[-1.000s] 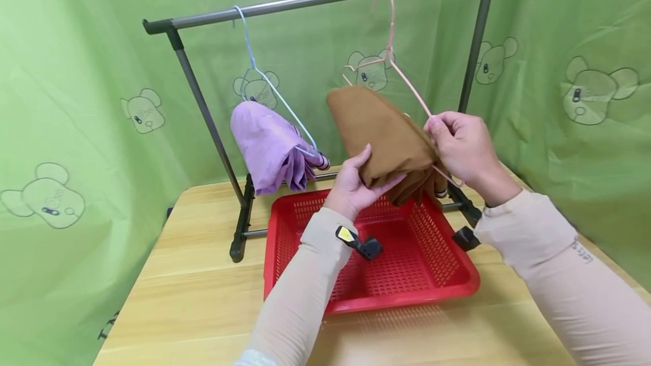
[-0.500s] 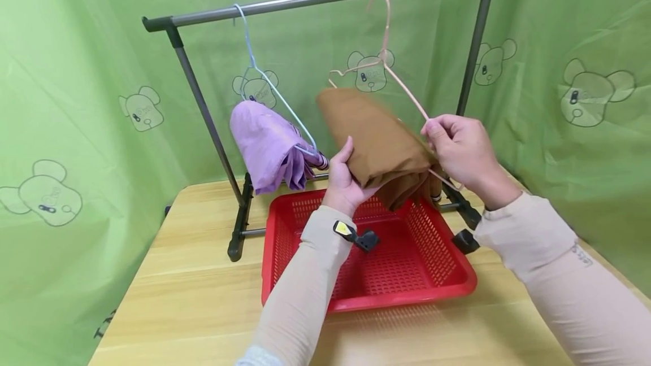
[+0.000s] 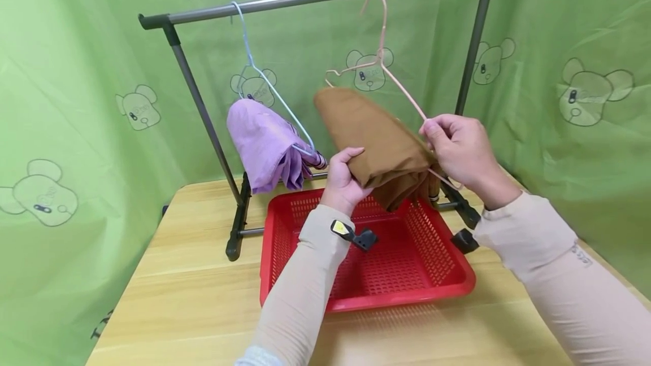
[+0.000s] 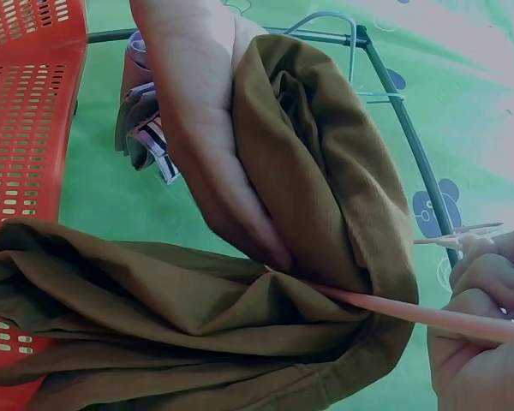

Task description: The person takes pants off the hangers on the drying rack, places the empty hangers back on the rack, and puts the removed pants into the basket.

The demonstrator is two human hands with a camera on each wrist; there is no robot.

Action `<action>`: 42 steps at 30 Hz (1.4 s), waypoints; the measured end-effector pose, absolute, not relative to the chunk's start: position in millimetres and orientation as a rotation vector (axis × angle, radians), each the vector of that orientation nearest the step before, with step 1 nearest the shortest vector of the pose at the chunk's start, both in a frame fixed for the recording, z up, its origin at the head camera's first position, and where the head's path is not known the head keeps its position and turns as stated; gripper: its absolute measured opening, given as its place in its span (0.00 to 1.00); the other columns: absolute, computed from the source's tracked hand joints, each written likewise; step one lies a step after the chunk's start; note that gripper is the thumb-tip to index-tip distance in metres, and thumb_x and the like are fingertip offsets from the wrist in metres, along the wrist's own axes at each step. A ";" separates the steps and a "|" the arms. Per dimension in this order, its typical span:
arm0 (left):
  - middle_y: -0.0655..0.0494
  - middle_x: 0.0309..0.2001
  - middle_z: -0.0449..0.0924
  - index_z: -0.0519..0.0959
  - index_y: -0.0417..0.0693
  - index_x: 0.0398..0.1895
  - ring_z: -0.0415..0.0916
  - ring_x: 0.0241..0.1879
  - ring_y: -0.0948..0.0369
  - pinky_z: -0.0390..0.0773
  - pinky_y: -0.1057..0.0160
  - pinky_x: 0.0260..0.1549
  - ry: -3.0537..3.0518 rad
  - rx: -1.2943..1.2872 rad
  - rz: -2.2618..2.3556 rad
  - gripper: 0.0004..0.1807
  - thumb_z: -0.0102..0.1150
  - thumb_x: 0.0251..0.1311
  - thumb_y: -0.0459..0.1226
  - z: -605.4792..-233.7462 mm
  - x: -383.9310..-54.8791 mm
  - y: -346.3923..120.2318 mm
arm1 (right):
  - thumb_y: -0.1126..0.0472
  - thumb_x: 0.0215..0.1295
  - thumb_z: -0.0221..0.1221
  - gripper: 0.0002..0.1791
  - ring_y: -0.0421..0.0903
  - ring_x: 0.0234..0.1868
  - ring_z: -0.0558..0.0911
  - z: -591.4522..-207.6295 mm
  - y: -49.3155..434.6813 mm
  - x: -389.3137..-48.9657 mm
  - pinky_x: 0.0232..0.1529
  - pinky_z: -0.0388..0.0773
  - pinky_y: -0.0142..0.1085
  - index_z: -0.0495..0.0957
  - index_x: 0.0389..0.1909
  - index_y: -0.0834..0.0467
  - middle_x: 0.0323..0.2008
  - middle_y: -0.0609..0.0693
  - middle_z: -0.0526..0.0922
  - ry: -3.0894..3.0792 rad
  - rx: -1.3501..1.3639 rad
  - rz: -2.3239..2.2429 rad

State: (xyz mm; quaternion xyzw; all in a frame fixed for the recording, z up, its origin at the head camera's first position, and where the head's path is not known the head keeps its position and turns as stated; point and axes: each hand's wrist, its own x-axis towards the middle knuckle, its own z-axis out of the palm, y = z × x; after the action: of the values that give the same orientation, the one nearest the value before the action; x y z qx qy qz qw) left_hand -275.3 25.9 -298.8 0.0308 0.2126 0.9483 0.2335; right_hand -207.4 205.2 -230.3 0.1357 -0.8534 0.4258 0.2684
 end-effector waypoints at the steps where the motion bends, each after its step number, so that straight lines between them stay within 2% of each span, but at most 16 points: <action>1: 0.53 0.41 0.76 0.71 0.44 0.43 0.77 0.39 0.58 0.76 0.57 0.38 0.586 0.097 2.606 0.09 0.43 0.62 0.34 -298.5 -274.9 25.4 | 0.60 0.74 0.51 0.14 0.42 0.19 0.70 -230.0 204.9 -207.5 0.21 0.66 0.31 0.81 0.36 0.65 0.22 0.54 0.77 -2.304 0.366 1.144; 10: 0.54 0.40 0.76 0.70 0.45 0.42 0.77 0.38 0.58 0.74 0.57 0.37 0.604 0.118 2.616 0.11 0.40 0.60 0.33 -296.5 -271.8 26.2 | 0.60 0.74 0.50 0.15 0.43 0.21 0.71 -230.1 206.3 -206.9 0.22 0.67 0.31 0.81 0.38 0.66 0.22 0.52 0.77 -2.332 0.355 1.128; 19: 0.54 0.40 0.76 0.71 0.45 0.42 0.77 0.37 0.59 0.75 0.59 0.36 0.572 0.147 2.626 0.11 0.40 0.60 0.33 -298.3 -270.5 25.3 | 0.60 0.74 0.50 0.14 0.43 0.24 0.73 -233.2 207.3 -207.9 0.24 0.69 0.30 0.81 0.39 0.66 0.24 0.54 0.78 -2.346 0.351 1.126; 27: 0.56 0.41 0.76 0.72 0.47 0.43 0.77 0.40 0.59 0.73 0.55 0.41 0.573 0.158 2.601 0.13 0.38 0.60 0.34 -294.2 -268.4 25.5 | 0.64 0.73 0.49 0.12 0.39 0.26 0.76 -231.4 212.2 -207.4 0.25 0.70 0.29 0.76 0.49 0.66 0.25 0.51 0.80 -2.347 0.358 1.181; 30: 0.56 0.41 0.76 0.72 0.47 0.44 0.77 0.41 0.59 0.73 0.55 0.43 0.581 0.159 2.597 0.13 0.38 0.60 0.34 -293.9 -268.1 25.7 | 0.65 0.72 0.48 0.16 0.41 0.23 0.75 -231.6 214.3 -207.0 0.22 0.68 0.31 0.70 0.58 0.61 0.26 0.50 0.80 -2.363 0.346 1.209; 33: 0.56 0.41 0.76 0.72 0.47 0.43 0.77 0.40 0.59 0.73 0.55 0.42 0.587 0.171 2.597 0.13 0.37 0.60 0.34 -294.2 -268.1 25.1 | 0.65 0.71 0.49 0.20 0.42 0.23 0.74 -232.0 215.1 -206.6 0.20 0.67 0.32 0.67 0.63 0.56 0.27 0.51 0.80 -2.375 0.358 1.209; 42: 0.56 0.40 0.76 0.72 0.48 0.43 0.76 0.38 0.60 0.72 0.59 0.37 0.623 0.197 2.604 0.13 0.38 0.59 0.33 -293.2 -267.6 22.6 | 0.65 0.63 0.60 0.28 0.42 0.24 0.71 -231.3 215.9 -200.1 0.28 0.65 0.31 0.66 0.63 0.58 0.27 0.52 0.75 -2.413 0.436 1.100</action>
State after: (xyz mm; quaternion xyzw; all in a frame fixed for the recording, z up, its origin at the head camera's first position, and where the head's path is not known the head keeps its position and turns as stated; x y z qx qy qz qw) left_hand -267.6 22.6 -293.2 0.0714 0.2259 0.9448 0.2263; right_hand -200.1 215.9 -231.3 0.1581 -0.8747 0.3990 0.2251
